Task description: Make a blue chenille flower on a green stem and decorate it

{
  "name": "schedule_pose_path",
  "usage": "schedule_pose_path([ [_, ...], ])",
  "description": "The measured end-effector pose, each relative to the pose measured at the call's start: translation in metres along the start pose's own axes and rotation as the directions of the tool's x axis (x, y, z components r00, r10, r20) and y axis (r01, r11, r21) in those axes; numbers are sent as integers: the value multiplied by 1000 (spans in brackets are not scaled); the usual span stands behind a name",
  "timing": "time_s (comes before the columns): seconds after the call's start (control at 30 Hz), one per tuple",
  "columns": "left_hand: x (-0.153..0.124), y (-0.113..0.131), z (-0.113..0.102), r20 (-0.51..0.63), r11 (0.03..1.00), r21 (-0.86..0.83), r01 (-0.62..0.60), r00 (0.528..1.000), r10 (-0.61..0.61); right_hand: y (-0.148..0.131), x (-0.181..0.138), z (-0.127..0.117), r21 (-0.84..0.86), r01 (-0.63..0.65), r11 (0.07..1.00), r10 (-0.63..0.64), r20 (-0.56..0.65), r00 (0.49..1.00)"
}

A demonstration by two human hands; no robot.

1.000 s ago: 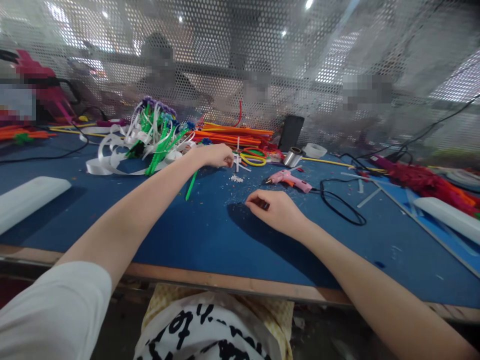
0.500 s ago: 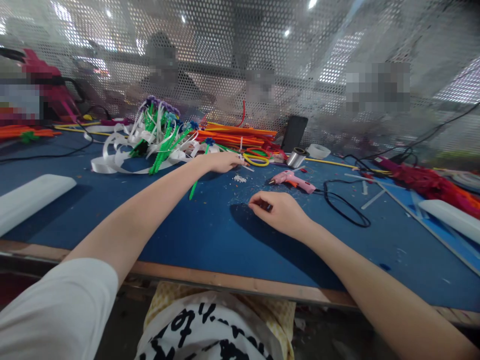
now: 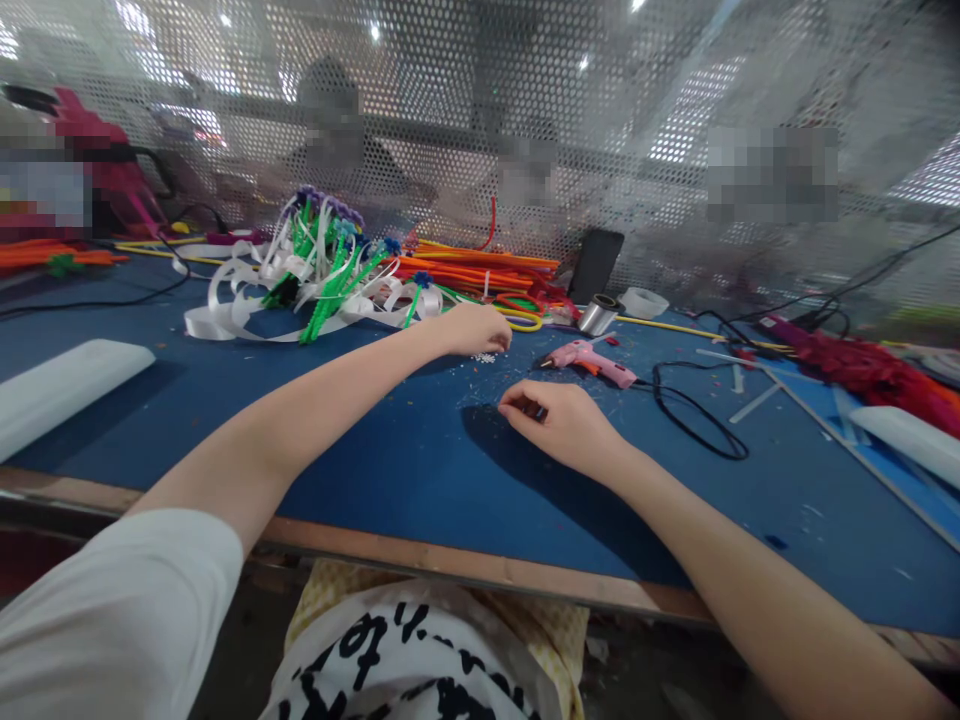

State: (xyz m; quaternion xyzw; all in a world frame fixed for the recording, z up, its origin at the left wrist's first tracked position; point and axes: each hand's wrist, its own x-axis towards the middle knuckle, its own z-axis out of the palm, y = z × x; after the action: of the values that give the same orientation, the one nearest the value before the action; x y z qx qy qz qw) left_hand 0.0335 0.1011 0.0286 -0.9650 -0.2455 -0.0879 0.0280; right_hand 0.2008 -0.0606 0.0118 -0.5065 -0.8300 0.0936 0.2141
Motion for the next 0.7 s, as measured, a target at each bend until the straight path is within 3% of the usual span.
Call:
schedule_pose_path([
  [0.3, 0, 19, 0, -46, 991, 112, 69, 997, -64, -1, -1, 0, -16, -2, 1000, 2, 5, 1000],
  [0.7, 6, 22, 5, -30, 984, 171, -49, 998, 54, -3, -1, -2, -40, 10, 999, -9, 9, 1000],
])
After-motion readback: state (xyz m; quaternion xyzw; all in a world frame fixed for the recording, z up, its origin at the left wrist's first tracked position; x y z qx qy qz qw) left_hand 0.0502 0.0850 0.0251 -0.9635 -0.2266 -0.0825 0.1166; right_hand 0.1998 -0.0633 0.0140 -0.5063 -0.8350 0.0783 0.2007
